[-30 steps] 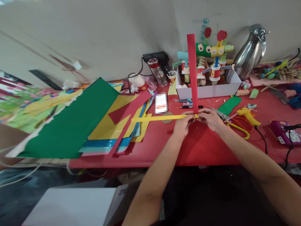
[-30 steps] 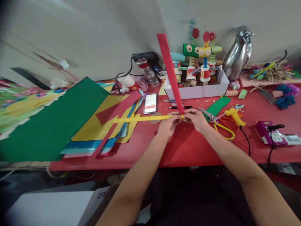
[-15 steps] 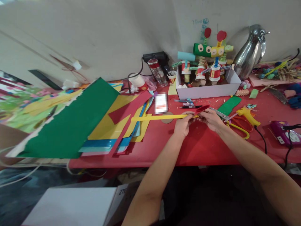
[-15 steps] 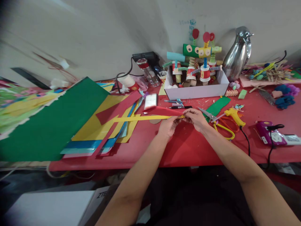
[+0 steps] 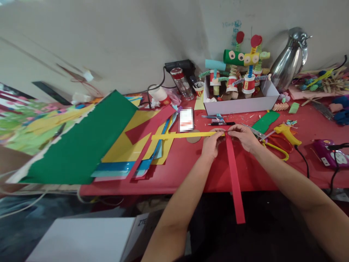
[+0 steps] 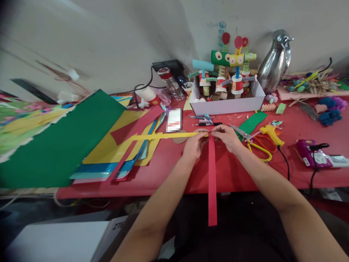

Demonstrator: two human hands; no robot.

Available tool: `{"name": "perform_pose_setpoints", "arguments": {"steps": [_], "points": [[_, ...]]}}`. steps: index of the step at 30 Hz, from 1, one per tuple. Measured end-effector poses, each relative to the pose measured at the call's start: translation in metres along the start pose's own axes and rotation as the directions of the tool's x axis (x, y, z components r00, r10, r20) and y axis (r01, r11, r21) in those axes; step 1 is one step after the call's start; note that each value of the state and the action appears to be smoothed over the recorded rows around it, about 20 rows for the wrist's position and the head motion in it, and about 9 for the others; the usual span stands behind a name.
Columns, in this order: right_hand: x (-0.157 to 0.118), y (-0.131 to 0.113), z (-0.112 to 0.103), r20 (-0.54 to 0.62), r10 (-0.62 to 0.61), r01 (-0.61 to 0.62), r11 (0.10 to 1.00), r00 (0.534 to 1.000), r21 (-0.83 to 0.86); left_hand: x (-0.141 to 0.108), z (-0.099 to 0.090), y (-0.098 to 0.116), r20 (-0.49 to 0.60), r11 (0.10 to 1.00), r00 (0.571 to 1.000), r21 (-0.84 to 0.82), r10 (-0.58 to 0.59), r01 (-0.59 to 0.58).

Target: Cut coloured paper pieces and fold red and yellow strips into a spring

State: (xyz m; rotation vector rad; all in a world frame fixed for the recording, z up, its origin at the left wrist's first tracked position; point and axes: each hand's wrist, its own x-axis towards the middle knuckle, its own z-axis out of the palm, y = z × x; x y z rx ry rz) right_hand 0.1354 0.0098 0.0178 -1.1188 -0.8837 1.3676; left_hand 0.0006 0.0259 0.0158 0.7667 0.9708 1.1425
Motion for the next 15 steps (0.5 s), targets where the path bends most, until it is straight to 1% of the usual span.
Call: {"name": "perform_pose_setpoints", "arguments": {"steps": [5,9,15], "points": [[0.0004,0.0020,-0.0023,-0.002,-0.091,0.091,0.994,0.996,-0.060,-0.0012,-0.0006,-0.0019,0.003,0.997,0.999,0.052,0.050,-0.050],[-0.0025,-0.0001,-0.0002,-0.007,-0.147,0.145,0.983,0.989,-0.116,-0.0033,0.0002,-0.0022,-0.014,0.992,0.993,0.022,0.121,-0.121],[-0.0044,-0.0054,0.0005,0.011,-0.119,0.119,0.985,0.993,-0.122,-0.0075,0.0018,0.0002,-0.037,0.983,0.983,0.045,0.179,-0.177]]}}
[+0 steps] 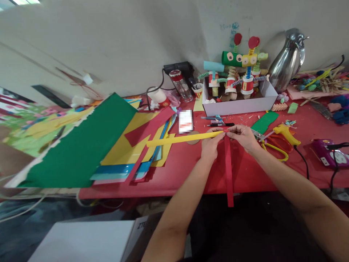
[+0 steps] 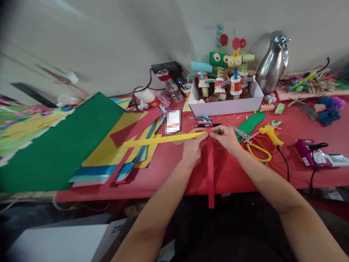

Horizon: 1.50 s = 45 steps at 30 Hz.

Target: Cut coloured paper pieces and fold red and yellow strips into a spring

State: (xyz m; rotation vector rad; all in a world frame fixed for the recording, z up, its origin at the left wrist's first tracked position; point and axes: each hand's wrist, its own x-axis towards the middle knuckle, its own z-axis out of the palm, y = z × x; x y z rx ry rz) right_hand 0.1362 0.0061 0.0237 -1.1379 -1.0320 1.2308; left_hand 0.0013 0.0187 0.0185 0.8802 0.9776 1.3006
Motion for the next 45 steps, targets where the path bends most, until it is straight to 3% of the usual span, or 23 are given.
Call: {"name": "perform_pose_setpoints", "arguments": {"steps": [9,20,31,45], "points": [[0.0002,-0.0033,-0.0058,0.037,0.072,-0.074,0.996,0.997,0.054,0.0045,-0.0021,-0.0013,0.088,0.989,0.987,-0.051,-0.134,0.139],[-0.0046,-0.0028,0.0013,0.015,0.063,-0.064,0.997,0.998,0.053,0.0048,0.0016,0.0019,-0.026,0.991,0.996,-0.104,-0.086,0.083],[-0.0076,-0.0021,0.0027,-0.063,-0.052,0.048,0.997,0.997,-0.064,0.0070,-0.0008,0.0008,0.053,0.988,0.992,-0.095,-0.116,0.121],[-0.0068,0.0014,0.0028,-0.093,-0.069,0.062,0.995,0.993,-0.073,0.0031,0.0038,-0.0018,-0.008,0.996,0.998,-0.065,-0.067,0.067]]}}
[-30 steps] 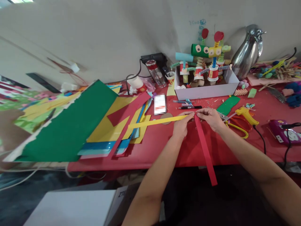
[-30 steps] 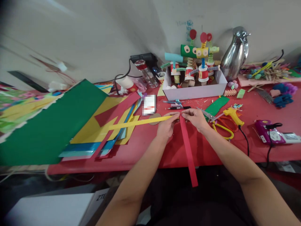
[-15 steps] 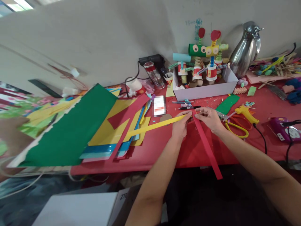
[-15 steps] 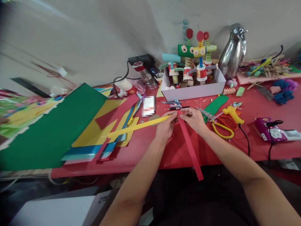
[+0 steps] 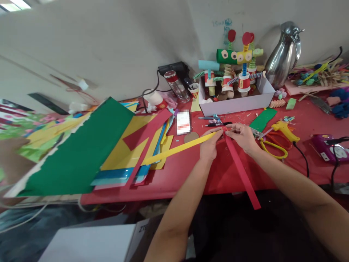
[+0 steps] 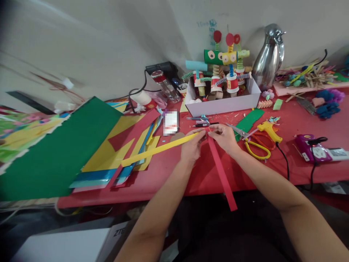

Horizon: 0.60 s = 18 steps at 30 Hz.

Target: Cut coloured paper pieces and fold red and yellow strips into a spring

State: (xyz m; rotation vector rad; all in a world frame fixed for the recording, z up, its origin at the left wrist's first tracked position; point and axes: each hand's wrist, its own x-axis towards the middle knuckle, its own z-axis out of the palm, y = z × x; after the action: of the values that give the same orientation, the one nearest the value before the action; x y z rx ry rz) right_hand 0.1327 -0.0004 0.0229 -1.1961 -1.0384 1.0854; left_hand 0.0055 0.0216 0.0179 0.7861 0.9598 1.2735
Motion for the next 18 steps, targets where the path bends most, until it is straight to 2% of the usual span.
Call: {"name": "perform_pose_setpoints", "arguments": {"steps": [4,7,10,14,16,18], "points": [[0.000,-0.001,0.001,0.019,0.045,-0.046,0.997,0.999,0.061,0.000,-0.001,0.001,-0.019,1.000,1.000,-0.017,-0.011,0.010],[0.002,-0.002,-0.001,0.082,0.100,-0.106,0.992,0.992,0.065,0.000,-0.003,0.000,-0.013,1.000,1.000,0.011,-0.028,0.028],[0.005,-0.003,-0.005,0.152,0.133,-0.138,0.990,0.979,0.024,0.001,-0.004,0.000,0.022,0.997,0.997,0.044,-0.072,0.071],[0.008,-0.008,-0.010,0.172,0.150,-0.140,0.988,0.974,-0.070,0.002,-0.007,0.003,0.019,0.987,0.990,0.093,-0.137,0.135],[0.009,-0.012,-0.014,0.230,0.223,-0.201,0.973,0.947,-0.117,0.003,-0.010,0.006,0.056,0.976,0.981,0.122,-0.187,0.179],[0.010,-0.018,-0.018,0.318,0.326,-0.300,0.945,0.891,-0.127,0.004,-0.013,0.010,0.117,0.962,0.959,0.118,-0.259,0.245]]}}
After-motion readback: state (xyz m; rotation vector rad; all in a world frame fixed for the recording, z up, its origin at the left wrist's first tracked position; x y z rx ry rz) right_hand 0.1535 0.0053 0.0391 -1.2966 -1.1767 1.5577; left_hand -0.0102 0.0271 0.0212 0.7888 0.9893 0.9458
